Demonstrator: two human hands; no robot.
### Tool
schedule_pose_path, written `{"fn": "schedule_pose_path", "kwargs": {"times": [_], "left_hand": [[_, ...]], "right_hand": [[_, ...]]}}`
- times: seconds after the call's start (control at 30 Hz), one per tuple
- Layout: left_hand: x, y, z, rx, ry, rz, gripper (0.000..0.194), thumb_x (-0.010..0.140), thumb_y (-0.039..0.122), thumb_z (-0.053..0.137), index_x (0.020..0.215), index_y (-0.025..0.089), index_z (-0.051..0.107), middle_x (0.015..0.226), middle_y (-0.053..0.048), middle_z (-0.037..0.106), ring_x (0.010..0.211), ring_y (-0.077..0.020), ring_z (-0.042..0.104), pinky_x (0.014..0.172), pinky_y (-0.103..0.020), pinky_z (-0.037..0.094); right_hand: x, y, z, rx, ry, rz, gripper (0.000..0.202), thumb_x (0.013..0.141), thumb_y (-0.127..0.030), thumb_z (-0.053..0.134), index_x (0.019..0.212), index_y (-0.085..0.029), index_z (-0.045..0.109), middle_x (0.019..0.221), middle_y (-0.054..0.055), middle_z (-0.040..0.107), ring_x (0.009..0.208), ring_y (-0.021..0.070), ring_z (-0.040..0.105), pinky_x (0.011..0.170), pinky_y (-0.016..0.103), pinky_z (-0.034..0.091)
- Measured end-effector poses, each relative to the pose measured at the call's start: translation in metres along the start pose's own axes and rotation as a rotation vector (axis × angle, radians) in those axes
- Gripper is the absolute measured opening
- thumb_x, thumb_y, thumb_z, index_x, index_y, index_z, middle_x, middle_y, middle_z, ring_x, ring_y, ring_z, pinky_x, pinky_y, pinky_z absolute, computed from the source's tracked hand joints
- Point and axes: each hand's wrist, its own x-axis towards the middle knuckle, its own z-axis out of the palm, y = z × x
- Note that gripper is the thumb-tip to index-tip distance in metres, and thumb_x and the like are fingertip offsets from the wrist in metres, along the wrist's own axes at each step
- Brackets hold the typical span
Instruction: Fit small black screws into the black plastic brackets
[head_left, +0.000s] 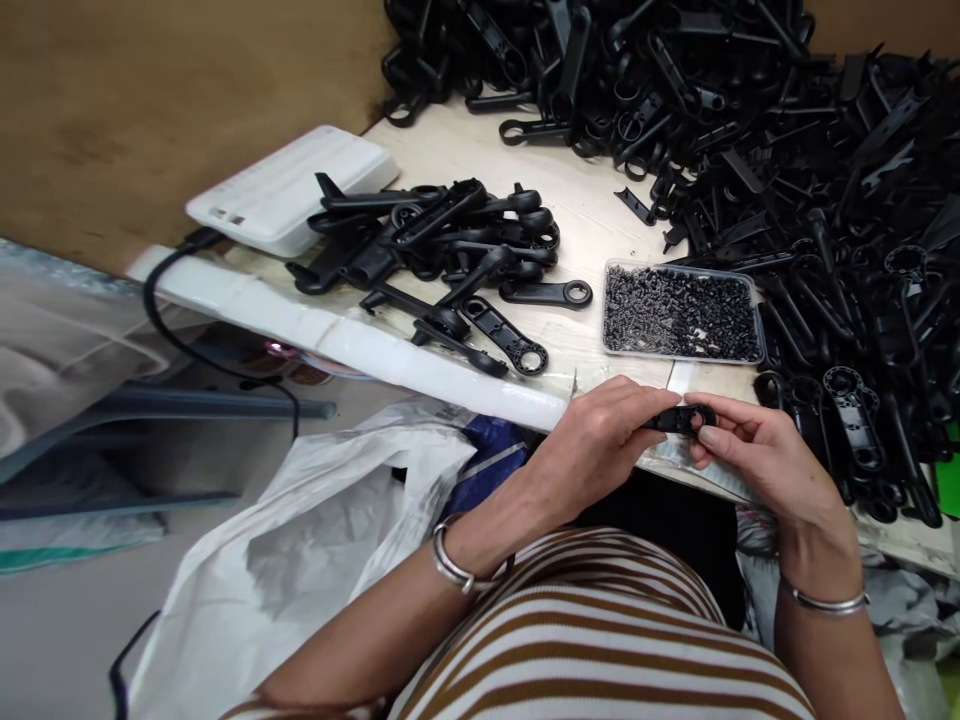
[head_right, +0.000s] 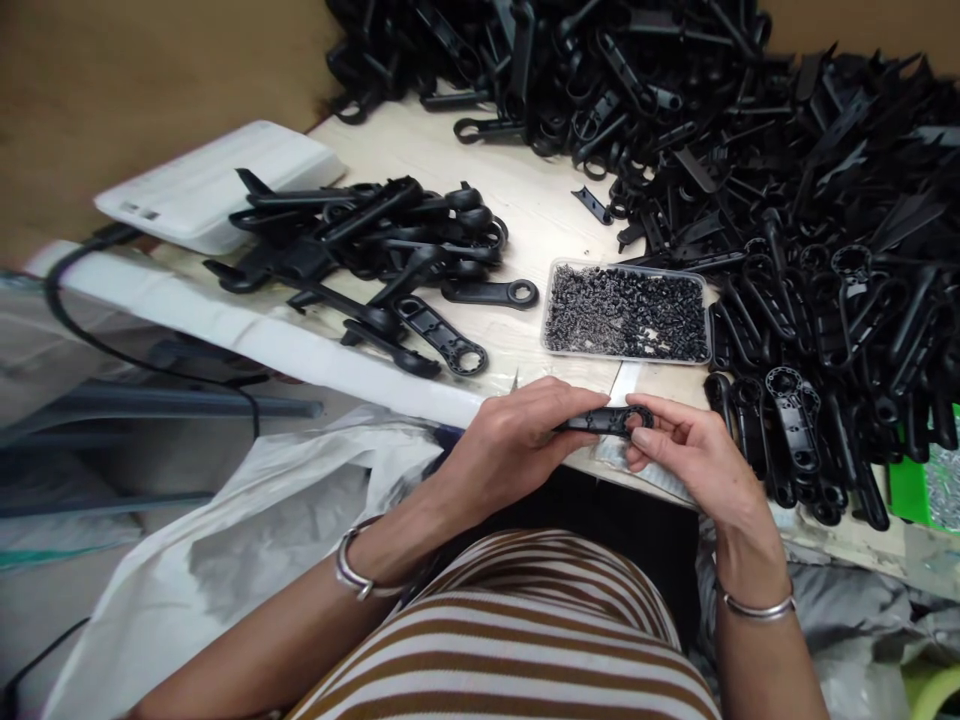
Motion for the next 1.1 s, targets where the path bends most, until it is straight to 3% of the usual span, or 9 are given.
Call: {"fn": "schedule_pose_path", "kwargs": {"times": [0.2, 0.33, 0.4, 0.5, 0.57, 0.67, 0.83, 0.97, 1.1], "left_hand": [[0.002, 0.000, -0.005, 0.027, -0.143, -0.117, 0.022, 0.085, 0.005, 0.062, 0.105, 0.017, 0.064, 0.094, -0.004, 0.072, 0.088, -0.0166, 0.065, 0.079, -0.029, 0.054], [0.004, 0.002, -0.006, 0.061, -0.266, -0.092, 0.022, 0.085, 0.003, 0.062, 0.103, 0.016, 0.063, 0.096, -0.004, 0.071, 0.093, -0.0190, 0.063, 0.086, -0.034, 0.052], [0.004, 0.003, -0.007, 0.067, -0.262, -0.056, 0.022, 0.084, 0.006, 0.064, 0.104, 0.016, 0.062, 0.100, -0.005, 0.070, 0.096, -0.0195, 0.062, 0.090, -0.035, 0.050], [0.007, 0.002, -0.013, 0.107, -0.184, -0.018, 0.016, 0.088, 0.010, 0.062, 0.103, 0.015, 0.063, 0.099, -0.006, 0.070, 0.093, -0.0189, 0.061, 0.088, -0.033, 0.049], [0.013, 0.000, -0.021, 0.185, -0.161, -0.013, 0.011, 0.091, 0.012, 0.058, 0.099, 0.015, 0.064, 0.094, -0.006, 0.070, 0.088, -0.0192, 0.060, 0.084, -0.033, 0.049], [0.025, -0.005, -0.035, 0.368, -0.201, -0.040, 0.014, 0.093, 0.013, 0.052, 0.092, 0.015, 0.066, 0.089, -0.007, 0.068, 0.084, -0.0209, 0.057, 0.080, -0.035, 0.045], [0.050, -0.013, -0.046, 0.650, -0.304, -0.032, 0.020, 0.091, 0.008, 0.048, 0.082, 0.016, 0.064, 0.079, -0.006, 0.064, 0.082, -0.0220, 0.053, 0.072, -0.034, 0.037], [0.069, -0.020, -0.041, 0.706, -0.349, 0.023, 0.023, 0.087, 0.003, 0.049, 0.073, 0.017, 0.061, 0.073, -0.004, 0.063, 0.080, -0.0208, 0.053, 0.067, -0.033, 0.031], [0.088, -0.025, -0.028, 0.670, -0.433, 0.074, 0.028, 0.086, -0.001, 0.047, 0.071, 0.016, 0.062, 0.069, -0.004, 0.062, 0.081, -0.0209, 0.055, 0.068, -0.033, 0.030]], "right_hand": [[-0.004, -0.003, -0.006, -0.154, 0.136, -0.020, 0.058, 0.073, -0.042, 0.079, 0.124, -0.016, 0.064, 0.091, 0.006, 0.070, 0.066, 0.0151, 0.066, 0.064, 0.031, 0.057], [0.001, -0.010, -0.009, -0.390, 0.276, -0.126, 0.046, 0.084, -0.043, 0.066, 0.122, -0.017, 0.065, 0.079, 0.004, 0.070, 0.062, 0.0157, 0.064, 0.057, 0.030, 0.053], [0.007, -0.018, -0.006, -0.581, 0.325, -0.233, 0.037, 0.090, -0.039, 0.060, 0.120, -0.018, 0.066, 0.079, 0.003, 0.070, 0.063, 0.0165, 0.064, 0.064, 0.032, 0.054], [0.021, -0.034, 0.002, -1.009, 0.403, -0.403, 0.026, 0.092, -0.026, 0.055, 0.111, -0.017, 0.070, 0.098, 0.008, 0.072, 0.083, 0.0213, 0.067, 0.081, 0.037, 0.051], [0.032, -0.044, 0.008, -1.274, 0.436, -0.387, 0.023, 0.093, -0.022, 0.053, 0.106, -0.018, 0.071, 0.105, 0.009, 0.071, 0.092, 0.0251, 0.066, 0.080, 0.037, 0.048], [0.047, -0.055, 0.014, -1.507, 0.422, -0.277, 0.022, 0.094, -0.026, 0.051, 0.100, -0.023, 0.072, 0.105, 0.007, 0.070, 0.087, 0.0252, 0.066, 0.067, 0.034, 0.043], [0.066, -0.061, 0.013, -1.661, 0.322, -0.217, 0.015, 0.092, -0.029, 0.053, 0.092, -0.026, 0.067, 0.097, 0.004, 0.069, 0.082, 0.0234, 0.064, 0.057, 0.031, 0.031], [0.073, -0.062, 0.010, -1.701, 0.259, -0.194, 0.014, 0.093, -0.030, 0.049, 0.089, -0.025, 0.062, 0.089, 0.004, 0.068, 0.082, 0.0241, 0.064, 0.057, 0.031, 0.028], [0.071, -0.063, 0.011, -1.733, 0.224, -0.184, 0.020, 0.093, -0.020, 0.041, 0.087, -0.023, 0.060, 0.087, 0.005, 0.068, 0.081, 0.0249, 0.064, 0.056, 0.031, 0.028]]}}
